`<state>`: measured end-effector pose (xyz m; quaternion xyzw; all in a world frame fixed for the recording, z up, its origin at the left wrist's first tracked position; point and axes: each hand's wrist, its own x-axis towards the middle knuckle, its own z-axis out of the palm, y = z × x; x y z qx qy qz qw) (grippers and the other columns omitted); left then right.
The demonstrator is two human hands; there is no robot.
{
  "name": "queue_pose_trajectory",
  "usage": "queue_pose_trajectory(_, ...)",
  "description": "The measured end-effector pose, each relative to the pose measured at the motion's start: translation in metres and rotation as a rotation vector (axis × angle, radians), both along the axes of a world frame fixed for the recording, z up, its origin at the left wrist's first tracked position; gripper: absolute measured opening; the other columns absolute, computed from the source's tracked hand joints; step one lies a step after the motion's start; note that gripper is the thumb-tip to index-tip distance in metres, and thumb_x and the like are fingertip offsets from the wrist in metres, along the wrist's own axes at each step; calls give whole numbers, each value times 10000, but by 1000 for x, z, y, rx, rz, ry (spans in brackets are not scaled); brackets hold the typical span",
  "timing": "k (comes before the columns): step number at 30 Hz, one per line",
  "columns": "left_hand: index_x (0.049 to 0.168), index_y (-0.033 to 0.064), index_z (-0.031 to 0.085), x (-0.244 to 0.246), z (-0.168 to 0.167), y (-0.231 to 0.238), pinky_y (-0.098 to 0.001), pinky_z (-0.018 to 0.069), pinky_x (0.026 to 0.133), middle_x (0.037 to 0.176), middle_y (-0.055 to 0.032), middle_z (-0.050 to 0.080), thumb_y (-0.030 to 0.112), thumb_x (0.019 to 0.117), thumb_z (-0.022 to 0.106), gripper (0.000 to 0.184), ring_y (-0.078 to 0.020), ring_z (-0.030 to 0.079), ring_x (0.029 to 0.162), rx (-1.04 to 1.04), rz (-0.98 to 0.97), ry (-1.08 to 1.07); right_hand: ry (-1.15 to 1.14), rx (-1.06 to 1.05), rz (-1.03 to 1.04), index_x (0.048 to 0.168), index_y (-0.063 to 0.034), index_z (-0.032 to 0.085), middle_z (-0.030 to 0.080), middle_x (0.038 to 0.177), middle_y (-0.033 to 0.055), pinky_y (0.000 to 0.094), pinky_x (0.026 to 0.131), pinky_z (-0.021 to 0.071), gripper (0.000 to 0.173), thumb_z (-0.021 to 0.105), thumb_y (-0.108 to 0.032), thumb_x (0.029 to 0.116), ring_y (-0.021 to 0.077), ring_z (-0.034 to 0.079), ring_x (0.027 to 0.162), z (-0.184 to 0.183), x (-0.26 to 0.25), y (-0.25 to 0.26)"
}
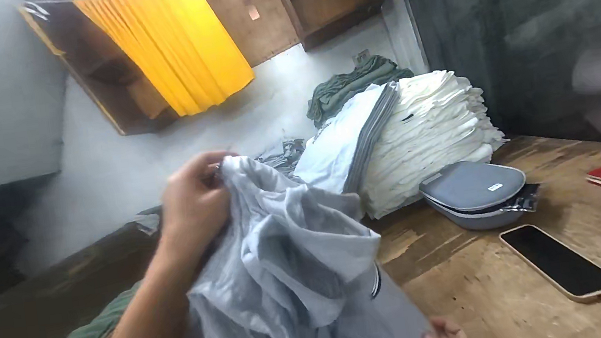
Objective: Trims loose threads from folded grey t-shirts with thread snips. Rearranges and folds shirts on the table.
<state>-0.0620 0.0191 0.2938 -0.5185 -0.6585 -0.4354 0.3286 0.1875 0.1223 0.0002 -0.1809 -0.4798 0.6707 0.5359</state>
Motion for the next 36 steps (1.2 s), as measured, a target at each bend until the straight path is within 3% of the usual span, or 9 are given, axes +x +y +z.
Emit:
queue_pose_trajectory(5,1212,119,670,6,23,-43,-235,560,665,915,3,713,68,959,628,261,-18,642,710,132,-59,-26,-97,-228,131,1497,-48,411,683,1230,147,412,938,596,508,506,-328,1083,194,700,1086,80,-12,47)
queue_pose_trajectory(8,1279,130,623,-20,-12,-84,-170,556,803,1080,72,689,143,1003,585,279,35,648,886,190,-233,-9,-119,171,-79,1481,8,420,630,1311,153,329,997,554,460,531,-164,1069,144,650,1158,136,-10,101)
queue_pose_trajectory(12,1227,265,708,-93,-121,-100,-209,586,852,1160,112,724,338,918,711,317,-5,688,994,110,-453,49,-336,856,-399,1352,32,538,692,1139,208,504,940,562,404,649,-160,1014,278,697,1043,225,15,138)
queue_pose_trajectory(16,1129,14,681,-53,-211,-67,-268,605,794,997,-9,745,-75,838,620,310,-74,705,869,233,-394,-505,-548,1300,-619,1343,-26,589,721,999,208,607,750,567,423,672,-266,1005,393,722,889,282,18,101)
queue_pose_trajectory(21,1253,-39,558,6,-159,-43,-337,608,761,1037,-106,678,-27,994,495,267,-140,690,883,752,-217,-1089,-422,1560,-917,1341,-44,599,729,945,153,513,667,573,421,647,-276,993,340,725,810,300,34,48)
queue_pose_trajectory(26,1288,13,630,-8,-96,-49,-499,542,920,1174,-195,680,19,929,568,364,-266,664,1064,470,257,-534,-541,1264,-914,1434,-87,457,681,911,183,555,578,530,466,548,-356,1064,386,694,746,304,36,57)
queue_pose_trajectory(29,1245,36,695,-43,-104,-15,-690,474,949,1166,-275,688,63,982,588,285,-457,647,1117,-96,381,-562,-820,1222,-777,1559,-25,334,674,1117,275,632,798,562,625,563,-325,1061,457,702,955,254,4,119)
queue_pose_trajectory(32,1294,15,666,-55,-213,26,-667,475,1000,1339,-322,595,148,990,595,339,-505,594,1222,-493,564,-629,-1143,1478,-218,1633,-172,325,322,1653,227,700,1219,169,688,601,-280,1012,443,283,1532,116,0,178)
queue_pose_trajectory(36,1260,5,697,-61,-327,27,-634,490,998,1351,-312,590,102,922,635,357,-494,599,1215,-321,639,-654,-1414,1275,342,1530,-166,504,370,1658,103,598,1276,64,477,462,-348,1091,294,222,1583,46,30,199)
